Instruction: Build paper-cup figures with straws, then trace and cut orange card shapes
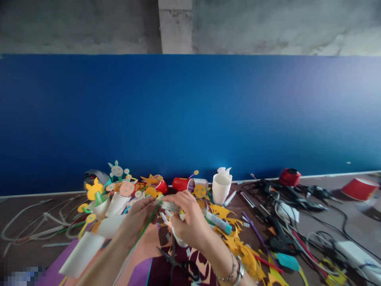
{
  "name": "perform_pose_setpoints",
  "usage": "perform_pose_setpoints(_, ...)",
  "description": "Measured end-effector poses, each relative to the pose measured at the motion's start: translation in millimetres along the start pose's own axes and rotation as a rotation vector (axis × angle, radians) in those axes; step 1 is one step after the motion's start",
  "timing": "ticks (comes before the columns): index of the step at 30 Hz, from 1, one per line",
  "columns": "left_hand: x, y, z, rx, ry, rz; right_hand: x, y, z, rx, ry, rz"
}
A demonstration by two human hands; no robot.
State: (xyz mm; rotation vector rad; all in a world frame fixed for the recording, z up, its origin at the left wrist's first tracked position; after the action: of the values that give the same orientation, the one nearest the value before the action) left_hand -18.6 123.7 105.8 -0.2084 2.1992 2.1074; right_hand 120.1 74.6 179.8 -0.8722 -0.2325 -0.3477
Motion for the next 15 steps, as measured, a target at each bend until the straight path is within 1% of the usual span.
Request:
perform_pose_setpoints(2, -0.3, -5.4, -1.0, 0.080, 0.000, -0.074, 0.6, -1.4, 1.3, 0.046, -0.007, -0.038)
perform_pose_setpoints(4, 1.7, -10.8, -2.4, 0.152, 0.027, -0.132, 0.8, -1.9, 1.8, 0.073, -0.008, -0.062)
perform_pose_setpoints(6, 3.3, -13.6, -3.7, 0.185, 0.045, -0.173, 0.4, -1.7, 1.5, 0.089, -0.010, -0.083)
perform_pose_setpoints(10, 1.7, -14.8, -5.5, 0.201, 0.024, -0.211, 0.2, -0.5, 0.6, 0.095, -0.005, -0.100)
perform_pose_setpoints(15, -2.5, -11.7, -5.8, 0.158, -0.006, -0.105, 0.3, -2.9, 0.6, 0.101, -0.031, -0.105)
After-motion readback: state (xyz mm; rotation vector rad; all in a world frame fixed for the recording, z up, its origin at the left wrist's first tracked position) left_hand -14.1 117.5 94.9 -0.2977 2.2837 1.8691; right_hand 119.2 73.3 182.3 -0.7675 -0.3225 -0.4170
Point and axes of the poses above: each hand's wrist, its own z-axis towards the middle knuckle, its own x-axis out of the back of the hand, y = z × x, the point moved 8 cm from there along z, towards the middle knuckle, and after that the axes turned 14 degrees about y, right-handed, at the moved point
